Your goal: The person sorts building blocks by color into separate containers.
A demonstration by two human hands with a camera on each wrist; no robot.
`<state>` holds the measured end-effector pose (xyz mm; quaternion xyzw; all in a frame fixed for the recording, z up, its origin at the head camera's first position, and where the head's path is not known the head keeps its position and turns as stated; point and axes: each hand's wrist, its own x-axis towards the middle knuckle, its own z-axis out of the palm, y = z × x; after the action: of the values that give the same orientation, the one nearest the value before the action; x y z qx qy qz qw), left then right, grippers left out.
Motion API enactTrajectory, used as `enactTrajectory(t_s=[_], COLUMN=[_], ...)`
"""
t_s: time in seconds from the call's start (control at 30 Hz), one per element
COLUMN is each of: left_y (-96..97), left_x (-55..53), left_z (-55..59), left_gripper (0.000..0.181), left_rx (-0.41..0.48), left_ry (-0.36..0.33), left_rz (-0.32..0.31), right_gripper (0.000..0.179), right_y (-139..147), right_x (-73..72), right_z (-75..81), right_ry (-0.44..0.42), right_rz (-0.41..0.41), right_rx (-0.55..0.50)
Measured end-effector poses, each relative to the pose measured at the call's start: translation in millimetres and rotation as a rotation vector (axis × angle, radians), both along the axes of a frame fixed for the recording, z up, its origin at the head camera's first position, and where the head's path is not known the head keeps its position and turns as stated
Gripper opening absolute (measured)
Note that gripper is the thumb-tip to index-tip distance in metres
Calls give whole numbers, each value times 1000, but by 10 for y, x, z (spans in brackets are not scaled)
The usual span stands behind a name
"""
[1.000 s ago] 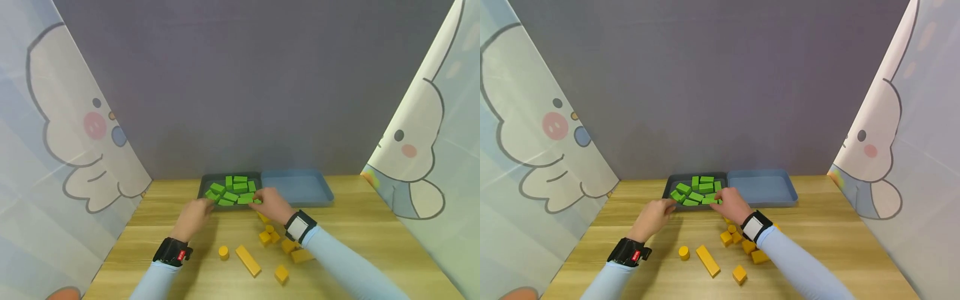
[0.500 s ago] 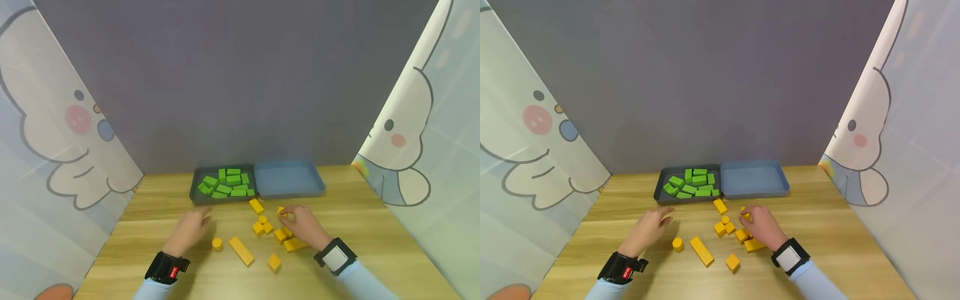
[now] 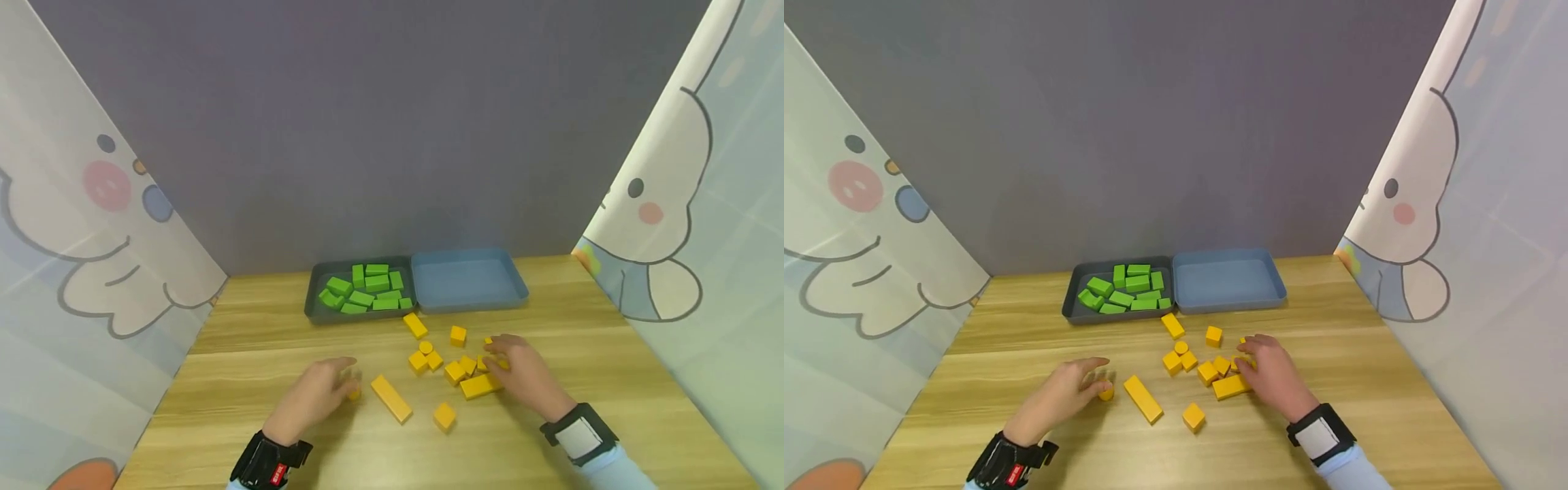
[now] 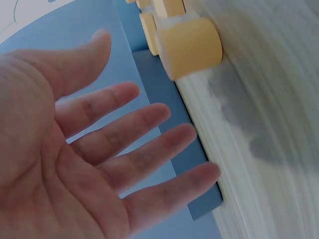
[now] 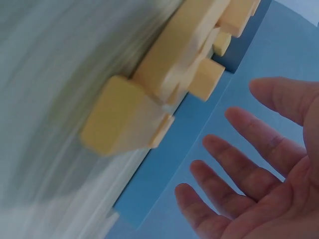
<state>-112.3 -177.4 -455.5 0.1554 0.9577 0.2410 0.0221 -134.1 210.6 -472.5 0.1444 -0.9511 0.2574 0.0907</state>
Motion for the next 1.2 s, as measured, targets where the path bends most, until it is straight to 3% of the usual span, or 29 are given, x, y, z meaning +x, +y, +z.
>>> enactTrajectory(t_s=[0.37,0.7,0.9,1.07,1.2], left_y=[41,67,92,152,242], left_x=[37,-32,-86,-166,-259], left_z=[-87,-107,-22,131,273], left_gripper=[39,29,27,27,28], left_rx=[-9,-38,-37,-65,-63], left_ry=[-20,-40,33,109,127], left_rz=[-82,-68,-72,-70,-84], right_gripper=[36,37,35,35,36], right_y=[329,494,572,620,626], right_x=[18,-7,-133,-286,-439], right_z=[-58,-25,9,66,103], right_ry=[-33,-22,11,37,46], right_rz=[-64,-55,-39,-23,-10], right_rx=[32,35,21,19,42])
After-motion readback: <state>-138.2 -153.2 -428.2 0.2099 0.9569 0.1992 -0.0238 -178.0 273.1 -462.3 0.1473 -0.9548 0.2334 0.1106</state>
